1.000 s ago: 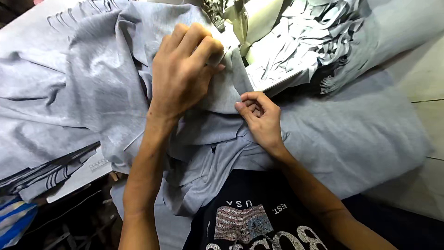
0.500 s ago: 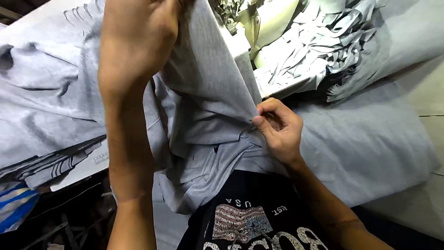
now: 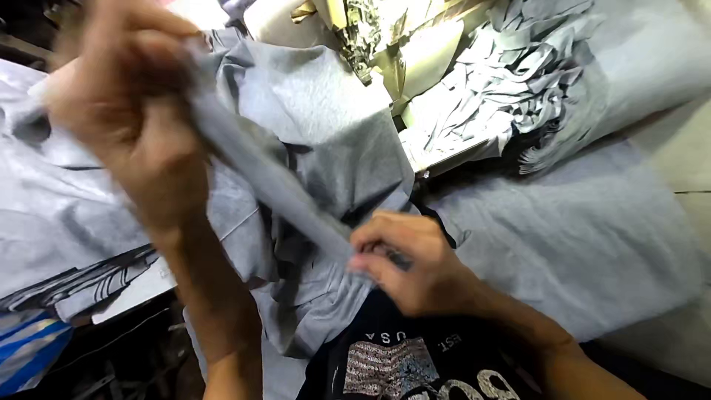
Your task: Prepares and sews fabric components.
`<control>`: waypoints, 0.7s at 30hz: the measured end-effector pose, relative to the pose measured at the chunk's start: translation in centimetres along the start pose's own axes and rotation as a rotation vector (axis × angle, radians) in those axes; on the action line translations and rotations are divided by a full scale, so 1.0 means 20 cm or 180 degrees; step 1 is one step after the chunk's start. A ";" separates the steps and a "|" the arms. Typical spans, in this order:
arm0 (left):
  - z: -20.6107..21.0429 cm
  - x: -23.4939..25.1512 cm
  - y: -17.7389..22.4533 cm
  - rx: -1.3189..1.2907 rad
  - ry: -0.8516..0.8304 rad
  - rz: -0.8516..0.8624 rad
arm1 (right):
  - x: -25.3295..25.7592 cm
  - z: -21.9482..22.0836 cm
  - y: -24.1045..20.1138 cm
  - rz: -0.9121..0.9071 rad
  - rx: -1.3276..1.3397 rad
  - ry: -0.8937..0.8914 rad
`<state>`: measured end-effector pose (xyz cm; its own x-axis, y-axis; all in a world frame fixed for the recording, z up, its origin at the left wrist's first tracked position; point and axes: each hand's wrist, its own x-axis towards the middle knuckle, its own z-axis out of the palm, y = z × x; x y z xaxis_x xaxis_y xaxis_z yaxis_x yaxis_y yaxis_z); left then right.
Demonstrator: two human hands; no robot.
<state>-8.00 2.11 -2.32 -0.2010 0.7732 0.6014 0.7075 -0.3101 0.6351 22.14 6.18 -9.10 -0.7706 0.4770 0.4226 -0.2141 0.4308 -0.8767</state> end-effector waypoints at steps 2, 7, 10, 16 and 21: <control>-0.36 -0.22 -0.09 -0.0219 -0.0068 -0.0055 | 0.04 0.06 -0.15 -0.0418 0.0668 -0.0362; -0.13 -0.02 0.14 0.0006 0.0123 -0.0497 | 0.01 0.11 -0.15 -0.0362 0.1067 -0.0278; 0.26 0.24 0.15 0.0679 -0.0889 -0.0588 | -0.09 0.07 0.08 0.0277 0.0504 -0.0015; 0.45 0.20 -0.05 0.0769 -0.1471 -0.0491 | -0.19 0.01 0.35 0.1252 -0.0393 0.0315; 0.36 0.17 -0.03 0.0644 -0.1515 -0.0435 | 0.07 -0.09 0.27 0.1287 -0.0129 0.0603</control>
<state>-4.30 8.87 -4.22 -0.0041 0.9791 0.2035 0.8224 -0.1125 0.5576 20.98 10.47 -12.95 -0.6632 0.7435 0.0858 0.1083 0.2087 -0.9720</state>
